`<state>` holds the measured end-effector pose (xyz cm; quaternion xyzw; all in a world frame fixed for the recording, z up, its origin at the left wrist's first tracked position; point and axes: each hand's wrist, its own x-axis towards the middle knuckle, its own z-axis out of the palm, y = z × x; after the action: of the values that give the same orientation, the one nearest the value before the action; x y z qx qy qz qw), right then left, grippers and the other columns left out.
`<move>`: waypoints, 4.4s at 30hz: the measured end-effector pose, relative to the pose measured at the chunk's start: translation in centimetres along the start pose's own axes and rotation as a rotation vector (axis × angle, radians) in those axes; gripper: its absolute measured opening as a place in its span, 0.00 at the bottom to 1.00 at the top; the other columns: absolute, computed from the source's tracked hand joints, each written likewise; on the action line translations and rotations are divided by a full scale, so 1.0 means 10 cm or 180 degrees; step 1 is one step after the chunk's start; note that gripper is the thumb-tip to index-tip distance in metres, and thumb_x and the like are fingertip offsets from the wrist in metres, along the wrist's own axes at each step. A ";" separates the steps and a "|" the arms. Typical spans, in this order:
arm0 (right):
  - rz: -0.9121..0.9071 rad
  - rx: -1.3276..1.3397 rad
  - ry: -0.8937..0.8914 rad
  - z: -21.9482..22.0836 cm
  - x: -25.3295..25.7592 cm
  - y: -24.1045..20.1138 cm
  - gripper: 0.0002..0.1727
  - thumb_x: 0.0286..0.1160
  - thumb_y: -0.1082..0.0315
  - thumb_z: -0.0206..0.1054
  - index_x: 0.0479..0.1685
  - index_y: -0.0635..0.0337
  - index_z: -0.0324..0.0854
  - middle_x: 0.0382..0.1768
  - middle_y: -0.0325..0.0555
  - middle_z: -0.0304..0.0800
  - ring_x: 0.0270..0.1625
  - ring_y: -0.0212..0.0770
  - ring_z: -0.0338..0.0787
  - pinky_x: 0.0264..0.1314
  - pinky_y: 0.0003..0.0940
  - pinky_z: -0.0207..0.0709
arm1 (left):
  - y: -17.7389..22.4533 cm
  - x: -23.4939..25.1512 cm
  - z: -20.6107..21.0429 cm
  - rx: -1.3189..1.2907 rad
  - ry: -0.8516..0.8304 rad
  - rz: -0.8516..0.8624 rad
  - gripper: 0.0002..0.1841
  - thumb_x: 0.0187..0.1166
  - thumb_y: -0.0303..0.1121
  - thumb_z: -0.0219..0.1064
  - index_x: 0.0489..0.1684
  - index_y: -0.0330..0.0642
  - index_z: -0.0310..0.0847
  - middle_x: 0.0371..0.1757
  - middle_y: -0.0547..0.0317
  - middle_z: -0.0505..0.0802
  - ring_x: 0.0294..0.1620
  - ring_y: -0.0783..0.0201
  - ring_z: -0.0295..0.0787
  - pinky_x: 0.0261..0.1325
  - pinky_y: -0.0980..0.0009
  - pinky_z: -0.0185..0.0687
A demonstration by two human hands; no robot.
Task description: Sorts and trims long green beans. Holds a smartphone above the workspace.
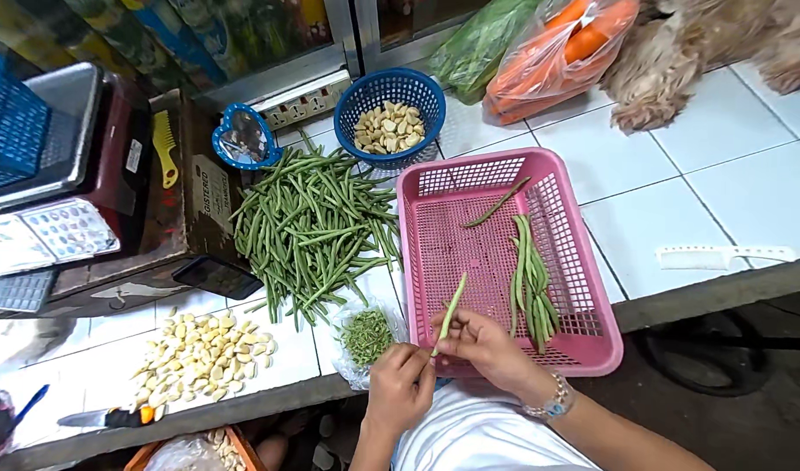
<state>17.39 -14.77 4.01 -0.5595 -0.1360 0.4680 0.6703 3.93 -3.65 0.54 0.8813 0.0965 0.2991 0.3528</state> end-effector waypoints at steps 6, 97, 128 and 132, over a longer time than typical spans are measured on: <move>0.0120 -0.0169 0.0074 0.00 0.05 -0.02 0.14 0.69 0.87 0.63 0.51 0.66 0.81 0.34 0.28 0.90 0.34 0.22 0.90 0.43 0.19 0.87 | 0.04 0.01 0.05 -0.0122 0.0249 -0.0111 0.09 0.77 0.26 0.64 0.39 0.27 0.88 0.34 0.46 0.89 0.31 0.73 0.83 0.40 0.89 0.77; -0.0805 -0.4372 -0.1411 -0.41 0.06 -0.16 0.14 0.81 0.73 0.63 0.57 0.76 0.83 0.47 0.70 0.91 0.51 0.68 0.93 0.52 0.61 0.82 | 0.16 0.36 0.15 0.1105 -0.1526 0.0190 0.06 0.63 0.19 0.71 0.33 0.25 0.91 0.34 0.39 0.94 0.37 0.44 0.96 0.38 0.54 0.90; -0.1265 0.1190 0.0898 -0.27 0.07 -0.28 0.16 0.83 0.74 0.53 0.38 0.45 0.86 0.36 0.33 0.96 0.42 0.32 0.96 0.55 0.31 0.90 | -0.32 -0.19 -0.06 0.0493 0.0224 0.0139 0.16 0.78 0.33 0.59 0.22 0.35 0.85 0.27 0.50 0.89 0.31 0.63 0.87 0.40 0.76 0.84; -0.1345 0.1680 0.1496 -0.56 0.16 -0.42 0.22 0.90 0.74 0.40 0.38 0.46 0.81 0.34 0.30 0.92 0.41 0.32 0.94 0.57 0.36 0.91 | -0.59 -0.37 -0.25 0.1414 -0.0025 -0.0779 0.14 0.70 0.30 0.61 0.21 0.30 0.89 0.24 0.44 0.90 0.25 0.51 0.90 0.30 0.58 0.85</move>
<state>24.15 -16.74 5.27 -0.4198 0.0336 0.1984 0.8851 -0.33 0.64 -3.70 0.9201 0.2645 0.2222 0.1845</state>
